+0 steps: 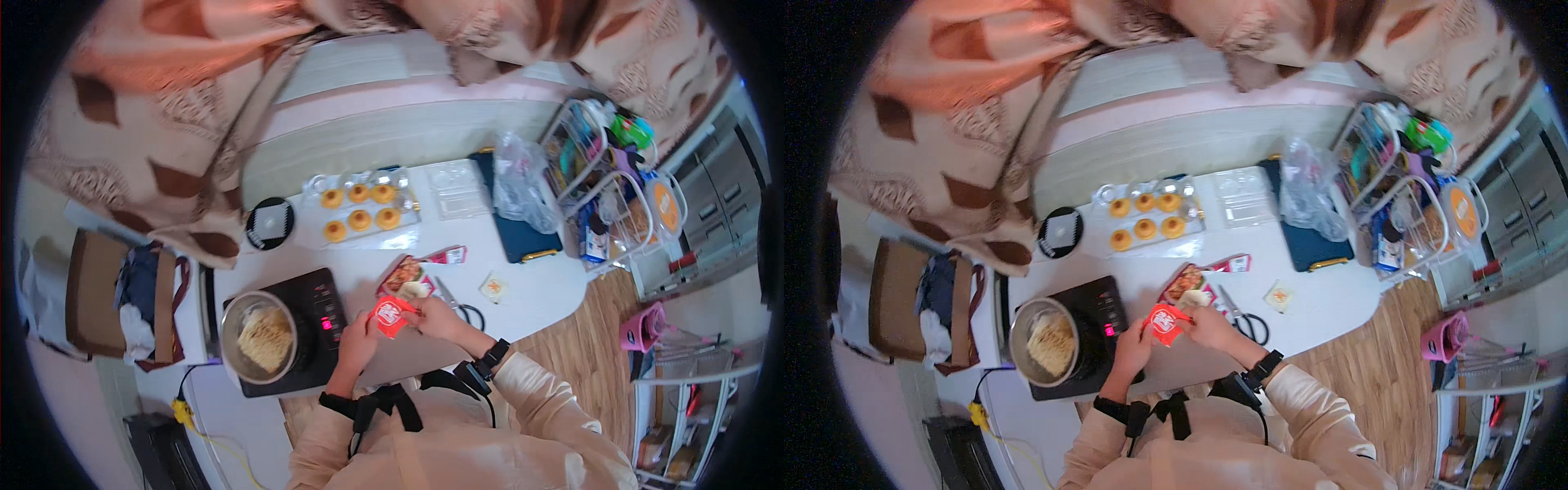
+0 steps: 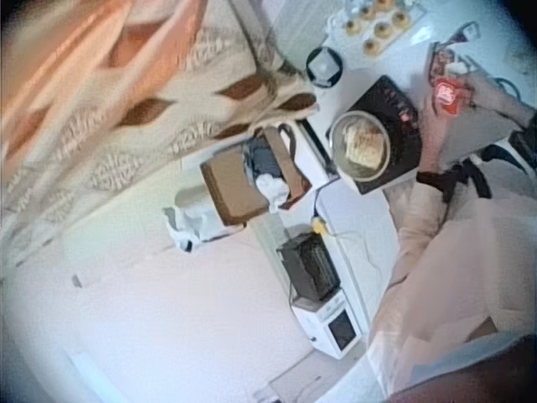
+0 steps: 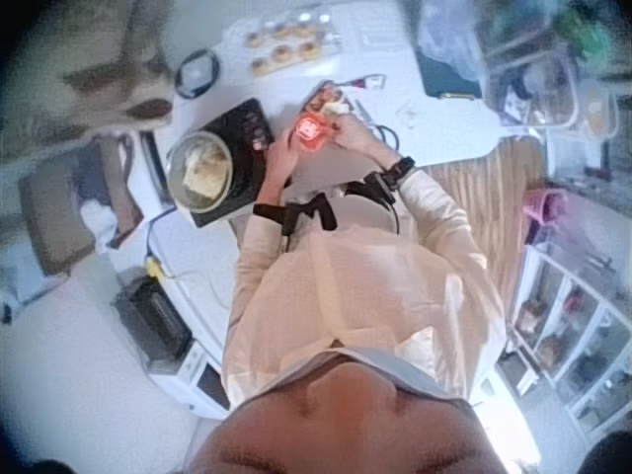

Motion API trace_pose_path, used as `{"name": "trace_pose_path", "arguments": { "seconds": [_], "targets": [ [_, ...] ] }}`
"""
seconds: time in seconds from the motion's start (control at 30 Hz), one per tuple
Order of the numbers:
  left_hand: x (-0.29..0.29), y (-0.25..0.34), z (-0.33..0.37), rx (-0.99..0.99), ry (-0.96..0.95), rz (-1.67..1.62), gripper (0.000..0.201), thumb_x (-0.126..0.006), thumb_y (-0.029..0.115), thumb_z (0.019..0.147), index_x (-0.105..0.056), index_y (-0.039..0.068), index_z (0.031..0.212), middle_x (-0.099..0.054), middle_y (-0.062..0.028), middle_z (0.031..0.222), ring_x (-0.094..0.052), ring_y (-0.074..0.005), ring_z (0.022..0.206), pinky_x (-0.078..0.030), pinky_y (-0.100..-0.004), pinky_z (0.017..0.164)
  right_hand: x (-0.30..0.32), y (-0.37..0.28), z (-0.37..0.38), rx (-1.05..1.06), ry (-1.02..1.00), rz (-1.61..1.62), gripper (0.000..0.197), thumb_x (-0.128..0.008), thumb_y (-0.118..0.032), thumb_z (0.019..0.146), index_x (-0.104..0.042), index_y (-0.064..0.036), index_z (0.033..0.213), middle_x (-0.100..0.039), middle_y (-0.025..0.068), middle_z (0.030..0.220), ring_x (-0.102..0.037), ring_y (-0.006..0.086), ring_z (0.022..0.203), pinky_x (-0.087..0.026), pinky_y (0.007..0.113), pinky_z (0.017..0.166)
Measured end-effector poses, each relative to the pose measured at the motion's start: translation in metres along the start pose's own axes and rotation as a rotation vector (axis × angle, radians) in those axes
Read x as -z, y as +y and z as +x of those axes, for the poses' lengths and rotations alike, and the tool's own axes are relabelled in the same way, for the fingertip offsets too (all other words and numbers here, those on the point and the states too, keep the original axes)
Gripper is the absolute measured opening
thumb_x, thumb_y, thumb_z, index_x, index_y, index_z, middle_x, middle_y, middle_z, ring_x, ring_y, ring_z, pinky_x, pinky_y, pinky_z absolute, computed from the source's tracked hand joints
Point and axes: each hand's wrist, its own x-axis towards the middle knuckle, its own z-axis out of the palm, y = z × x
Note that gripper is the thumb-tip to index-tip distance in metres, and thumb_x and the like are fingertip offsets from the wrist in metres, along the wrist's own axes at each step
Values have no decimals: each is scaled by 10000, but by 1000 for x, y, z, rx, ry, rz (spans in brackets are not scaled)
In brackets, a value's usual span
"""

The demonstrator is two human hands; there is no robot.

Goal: The person prepares instant noodles by adding the noodles and a seasoning packet into a pot of water on a cooktop, then walks to a table to unpack a set of chopsticks.

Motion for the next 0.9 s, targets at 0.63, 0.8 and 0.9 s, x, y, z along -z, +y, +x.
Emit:
{"name": "trace_pose_path", "arguments": {
  "seconds": [0.63, 0.8, 0.9],
  "targets": [
    [-61, 38, 47, 137, -33, 557, 333, -508, 288, 817, -527, 35, 1032, -595, -179, 929, -576, -336, 848, -457, -436, 709, 75, 245, -34, -395, 220, -315, 471, -686, -303, 657, -521, -20, 995, -584, 181, 884, -577, 315, 826, -466, 410, 732],
    [-59, 69, 27, -301, -38, -115, 295, -559, 166, 818, -505, 28, 1072, -543, -148, 1037, -500, -232, 998, -430, -326, 803, 100, 108, -53, -378, 179, 268, 242, -590, -194, 791, -563, -19, 956, -593, 173, 771, -572, 296, 705, -453, 341, 640],
    [-63, 119, 16, -276, -173, -448, 243, -563, 148, 825, -535, 17, 1027, -570, -114, 957, -537, -180, 908, -440, -275, 753, 98, 56, -64, -154, 33, 334, 232, -572, -189, 813, -565, -13, 965, -589, 165, 780, -562, 292, 687, -441, 325, 622]
  ]
}}
